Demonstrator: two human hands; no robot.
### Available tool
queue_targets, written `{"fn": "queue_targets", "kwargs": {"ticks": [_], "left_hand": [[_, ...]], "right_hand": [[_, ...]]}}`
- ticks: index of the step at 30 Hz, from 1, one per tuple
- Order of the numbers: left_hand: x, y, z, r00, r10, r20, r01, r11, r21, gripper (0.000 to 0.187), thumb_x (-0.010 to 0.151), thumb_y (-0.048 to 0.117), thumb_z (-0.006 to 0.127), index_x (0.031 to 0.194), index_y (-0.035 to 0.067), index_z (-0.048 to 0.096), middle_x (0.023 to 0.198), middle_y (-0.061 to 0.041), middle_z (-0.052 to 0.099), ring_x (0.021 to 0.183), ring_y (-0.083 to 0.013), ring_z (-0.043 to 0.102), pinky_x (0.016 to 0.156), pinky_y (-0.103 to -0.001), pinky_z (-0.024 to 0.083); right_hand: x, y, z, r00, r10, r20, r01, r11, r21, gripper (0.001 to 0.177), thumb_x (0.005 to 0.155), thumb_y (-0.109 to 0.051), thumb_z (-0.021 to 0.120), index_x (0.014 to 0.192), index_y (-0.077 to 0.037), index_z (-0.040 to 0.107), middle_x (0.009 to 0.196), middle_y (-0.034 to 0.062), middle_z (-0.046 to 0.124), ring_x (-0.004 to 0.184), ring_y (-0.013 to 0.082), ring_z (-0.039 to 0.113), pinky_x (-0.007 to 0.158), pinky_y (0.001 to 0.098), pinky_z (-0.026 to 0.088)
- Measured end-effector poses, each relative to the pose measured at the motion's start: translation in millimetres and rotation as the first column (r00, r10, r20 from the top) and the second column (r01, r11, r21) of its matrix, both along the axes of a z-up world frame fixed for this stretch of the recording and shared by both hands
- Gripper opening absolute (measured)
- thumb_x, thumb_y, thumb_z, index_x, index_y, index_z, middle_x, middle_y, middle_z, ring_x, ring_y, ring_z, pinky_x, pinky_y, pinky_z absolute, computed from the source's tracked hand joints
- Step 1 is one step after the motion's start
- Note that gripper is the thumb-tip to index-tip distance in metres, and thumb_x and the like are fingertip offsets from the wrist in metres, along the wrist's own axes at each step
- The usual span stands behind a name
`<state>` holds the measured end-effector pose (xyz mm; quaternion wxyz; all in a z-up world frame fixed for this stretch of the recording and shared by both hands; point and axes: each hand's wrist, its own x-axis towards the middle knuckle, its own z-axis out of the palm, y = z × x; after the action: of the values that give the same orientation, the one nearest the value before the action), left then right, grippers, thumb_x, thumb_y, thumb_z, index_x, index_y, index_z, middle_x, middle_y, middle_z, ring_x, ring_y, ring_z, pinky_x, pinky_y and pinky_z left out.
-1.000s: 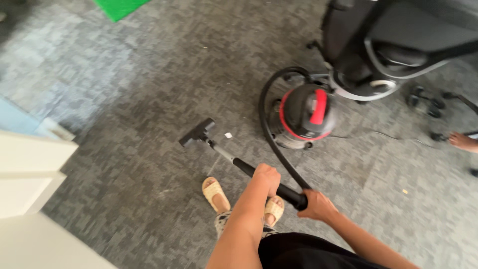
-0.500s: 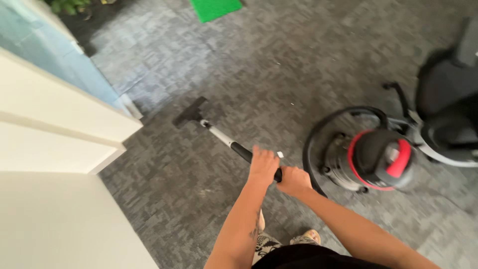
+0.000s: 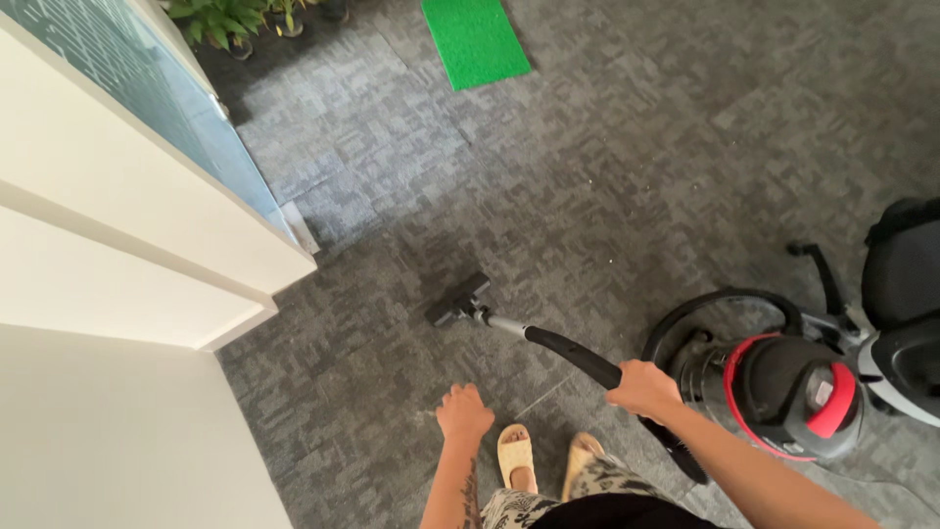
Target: The person vacuums the carpeted floor using a vacuum cleaner, moving the nozzle across different sections of the carpet and around office furniture and potted plants.
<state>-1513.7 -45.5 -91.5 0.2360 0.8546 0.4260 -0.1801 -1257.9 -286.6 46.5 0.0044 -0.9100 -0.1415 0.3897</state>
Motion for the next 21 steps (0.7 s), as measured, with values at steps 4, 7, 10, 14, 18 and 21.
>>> {"fn": "queue_targets", "kwargs": {"ticks": [4, 7, 10, 14, 18, 21], "left_hand": [[39, 22, 11, 0.986, 0.081, 0.145, -0.074, 0.996, -0.054, 0.055, 0.095, 0.041, 0.090, 0.141, 0.014, 0.078, 0.153, -0.015, 0.073, 0.144, -0.0422, 0.071, 0.114, -0.059, 0.063], [73, 48, 19, 0.948, 0.117, 0.297, -0.110, 0.993, -0.042, 0.050, 0.094, 0.042, 0.091, 0.134, 0.014, 0.081, 0.146, -0.016, 0.076, 0.139, -0.0435, 0.074, 0.112, -0.059, 0.064], [93, 84, 27, 0.887, 0.160, 0.432, -0.167, 0.986, -0.022, 0.049, 0.090, 0.040, 0.094, 0.130, 0.014, 0.083, 0.144, -0.015, 0.077, 0.135, -0.0437, 0.075, 0.110, -0.059, 0.064], [127, 139, 36, 0.852, 0.226, 0.471, -0.253, 0.968, -0.007, 0.048, 0.090, 0.039, 0.095, 0.130, 0.016, 0.084, 0.139, -0.014, 0.079, 0.134, -0.0422, 0.075, 0.109, -0.058, 0.063], [180, 201, 43, 0.807, 0.295, 0.512, -0.327, 0.945, -0.029, 0.044, 0.092, 0.039, 0.093, 0.128, 0.015, 0.084, 0.137, -0.014, 0.080, 0.132, -0.0411, 0.076, 0.108, -0.057, 0.064], [226, 257, 53, 0.790, 0.334, 0.515, -0.361, 0.931, -0.051, 0.043, 0.091, 0.039, 0.095, 0.125, 0.016, 0.085, 0.134, -0.013, 0.081, 0.132, -0.0404, 0.075, 0.109, -0.056, 0.062]], "right_hand": [[15, 20, 31, 0.997, -0.069, 0.031, 0.063, 0.988, 0.142, 0.039, 0.078, -0.027, 0.090, 0.112, -0.009, 0.093, 0.076, 0.0094, 0.086, 0.069, 0.0239, 0.084, 0.073, 0.0423, 0.066], [38, 45, 39, 0.989, -0.135, 0.057, 0.119, 0.966, 0.230, 0.036, 0.076, -0.027, 0.089, 0.105, -0.006, 0.094, 0.073, 0.0100, 0.086, 0.069, 0.0251, 0.085, 0.072, 0.0413, 0.066], [69, 81, 44, 0.985, -0.149, 0.081, 0.123, 0.957, 0.261, 0.037, 0.075, -0.028, 0.090, 0.104, -0.005, 0.092, 0.072, 0.0089, 0.084, 0.070, 0.0269, 0.085, 0.071, 0.0444, 0.066], [136, 145, 39, 0.981, -0.140, 0.137, 0.091, 0.946, 0.312, 0.037, 0.074, -0.027, 0.090, 0.102, -0.004, 0.090, 0.070, 0.0086, 0.086, 0.071, 0.0230, 0.085, 0.074, 0.0410, 0.066], [218, 221, 28, 0.973, -0.207, 0.104, 0.157, 0.919, 0.361, 0.031, 0.078, -0.025, 0.091, 0.098, -0.002, 0.089, 0.072, 0.0083, 0.084, 0.068, 0.0229, 0.083, 0.073, 0.0425, 0.064], [285, 277, 24, 0.956, -0.290, -0.041, 0.274, 0.839, 0.470, 0.025, 0.075, -0.015, 0.092, 0.091, 0.004, 0.087, 0.071, 0.0128, 0.083, 0.064, 0.0254, 0.082, 0.071, 0.0418, 0.064]]}}
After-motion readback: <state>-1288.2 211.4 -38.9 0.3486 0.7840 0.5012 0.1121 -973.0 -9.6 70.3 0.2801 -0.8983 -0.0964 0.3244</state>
